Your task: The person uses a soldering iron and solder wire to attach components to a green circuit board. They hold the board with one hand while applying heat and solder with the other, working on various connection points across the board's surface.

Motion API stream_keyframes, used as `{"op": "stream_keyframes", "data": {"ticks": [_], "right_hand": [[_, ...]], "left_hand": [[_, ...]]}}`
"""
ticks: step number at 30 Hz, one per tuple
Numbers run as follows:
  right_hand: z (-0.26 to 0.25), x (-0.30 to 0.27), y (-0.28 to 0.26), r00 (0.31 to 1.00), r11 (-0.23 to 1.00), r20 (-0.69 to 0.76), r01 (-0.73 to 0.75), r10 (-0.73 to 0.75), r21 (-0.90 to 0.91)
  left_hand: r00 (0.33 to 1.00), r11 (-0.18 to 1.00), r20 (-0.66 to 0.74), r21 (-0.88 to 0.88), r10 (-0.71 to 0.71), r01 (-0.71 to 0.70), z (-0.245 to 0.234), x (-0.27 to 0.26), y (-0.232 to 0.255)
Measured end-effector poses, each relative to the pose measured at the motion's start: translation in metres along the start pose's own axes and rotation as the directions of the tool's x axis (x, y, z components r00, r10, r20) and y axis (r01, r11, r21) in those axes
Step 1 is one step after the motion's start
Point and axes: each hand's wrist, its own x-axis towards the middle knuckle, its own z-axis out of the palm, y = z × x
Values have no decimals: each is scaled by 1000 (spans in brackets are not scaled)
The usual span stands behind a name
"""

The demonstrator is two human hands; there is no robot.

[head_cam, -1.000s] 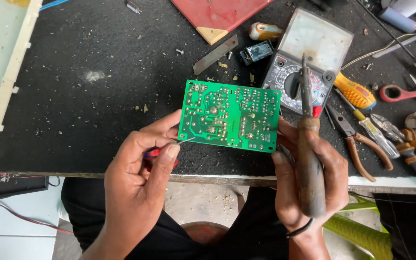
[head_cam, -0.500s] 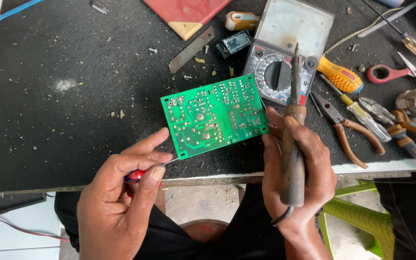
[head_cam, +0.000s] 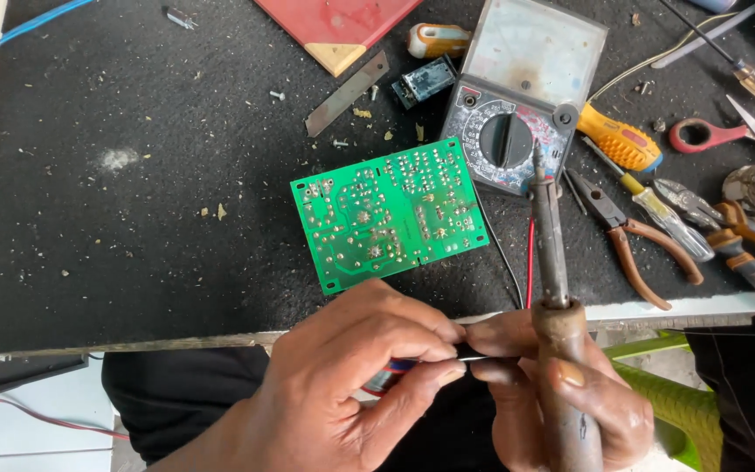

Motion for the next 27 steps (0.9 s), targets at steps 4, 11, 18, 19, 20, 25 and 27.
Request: {"op": "stream_keyframes", "data": {"ticks": [4,11,18,19,20,25,27], "right_hand": [[-5,6,11,996,988,18,93,-91,-120],[0,22,32,947,896,-50,283,-318,-343],[1,30,28,945,856,8,299,-326,-422],[3,31,27,945,855,9,300,-327,-423],[5,31,26,946,850,14,297,-323,-436],[5,32,30,955,836,17,269,-297,-478],[3,33,33,959,849,7,253,-282,-465]], "left_hand": [[998,999,66,-37,-8,11,1,7,-5],[991,997,136,80,10,-21,-7,14,-12],[959,971,267,186,97,-150,-31,31,-31],[959,971,266,185,98,-151,-33,33,-33],[953,973,277,158,123,-171,-35,35,-35],[918,960,365,164,153,-225,-40,44,-39],[891,923,394,205,227,-326,-41,47,-41]]}}
